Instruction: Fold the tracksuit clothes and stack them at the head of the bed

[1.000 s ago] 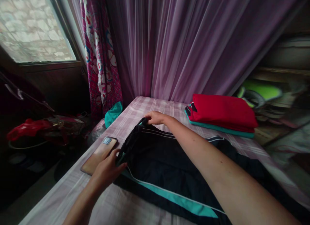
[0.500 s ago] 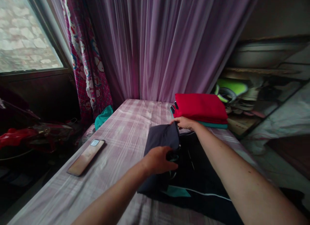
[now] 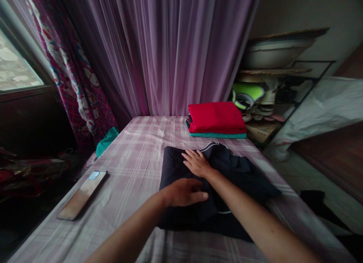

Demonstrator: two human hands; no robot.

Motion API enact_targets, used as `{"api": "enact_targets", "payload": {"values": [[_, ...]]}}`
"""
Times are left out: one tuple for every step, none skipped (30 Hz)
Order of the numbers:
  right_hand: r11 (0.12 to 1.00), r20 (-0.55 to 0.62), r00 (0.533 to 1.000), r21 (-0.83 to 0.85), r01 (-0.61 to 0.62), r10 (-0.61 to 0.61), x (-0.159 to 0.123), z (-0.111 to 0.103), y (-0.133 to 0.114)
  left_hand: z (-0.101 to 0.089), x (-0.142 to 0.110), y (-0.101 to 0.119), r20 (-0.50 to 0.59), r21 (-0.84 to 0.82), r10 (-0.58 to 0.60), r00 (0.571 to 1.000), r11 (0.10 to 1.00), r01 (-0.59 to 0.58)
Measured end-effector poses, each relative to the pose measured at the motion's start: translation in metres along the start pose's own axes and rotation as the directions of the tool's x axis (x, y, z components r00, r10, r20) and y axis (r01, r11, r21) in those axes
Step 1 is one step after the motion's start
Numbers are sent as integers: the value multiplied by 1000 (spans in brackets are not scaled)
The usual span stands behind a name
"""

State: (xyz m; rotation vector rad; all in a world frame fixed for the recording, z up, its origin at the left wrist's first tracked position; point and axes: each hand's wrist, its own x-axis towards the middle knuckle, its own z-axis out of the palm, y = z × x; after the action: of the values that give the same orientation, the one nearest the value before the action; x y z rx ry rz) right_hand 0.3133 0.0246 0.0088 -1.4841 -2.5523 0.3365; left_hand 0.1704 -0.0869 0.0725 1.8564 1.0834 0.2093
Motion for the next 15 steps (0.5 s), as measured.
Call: {"api": "enact_targets", "payload": {"values": [[1000, 15, 1000, -29, -4, 4, -3, 3, -2, -9, -6, -5, -44, -46, 13, 999, 999, -15], [999, 26, 1000, -40, -3, 4, -5, 4, -3, -19, -11, -12, -126, -68, -1, 992, 998, -7], [999, 36, 999, -42, -4, 6, -7, 3, -5, -31, -17, -20, -243, -61, -45, 969, 998, 32], [999, 43, 999, -42, -9, 11, -9, 0, -6, -44, -21, -29, -382, -26, -86, 920, 996, 83], [999, 38, 999, -46, -17, 18, -10, -5, -6, -57, -24, -40, -497, 24, -106, 861, 990, 136], [998, 18, 999, -56, -30, 31, -13, -10, -5, -69, -26, -50, -584, 73, -116, 803, 978, 195], [996, -18, 998, -72, -57, 55, -16, -16, -2, -81, -26, -60, -636, 96, -129, 761, 965, 243], [990, -68, 993, -94, -106, 100, -20, -22, 3, -91, -23, -70, -663, 82, -160, 732, 955, 284], [977, -129, 978, -118, -179, 164, -26, -28, 11, -99, -18, -78, -673, 41, -210, 709, 947, 319], [949, -191, 948, -137, -284, 256, -32, -34, 23, -106, -11, -85, -670, -13, -265, 694, 938, 345], [899, -248, 895, -146, -412, 370, -40, -40, 37, -111, -3, -89, -657, -60, -311, 687, 930, 363], [827, -294, 821, -143, -544, 490, -48, -44, 54, -114, 6, -92, -635, -104, -352, 687, 921, 376], [741, -322, 733, -125, -660, 599, -57, -48, 72, -115, 15, -94, -610, -137, -384, 693, 913, 385], [670, -331, 658, -96, -736, 676, -66, -50, 91, -115, 24, -94, -583, -162, -409, 701, 905, 393], [621, -315, 605, -60, -782, 731, -74, -51, 109, -114, 31, -94, -557, -188, -433, 709, 897, 401]]}}
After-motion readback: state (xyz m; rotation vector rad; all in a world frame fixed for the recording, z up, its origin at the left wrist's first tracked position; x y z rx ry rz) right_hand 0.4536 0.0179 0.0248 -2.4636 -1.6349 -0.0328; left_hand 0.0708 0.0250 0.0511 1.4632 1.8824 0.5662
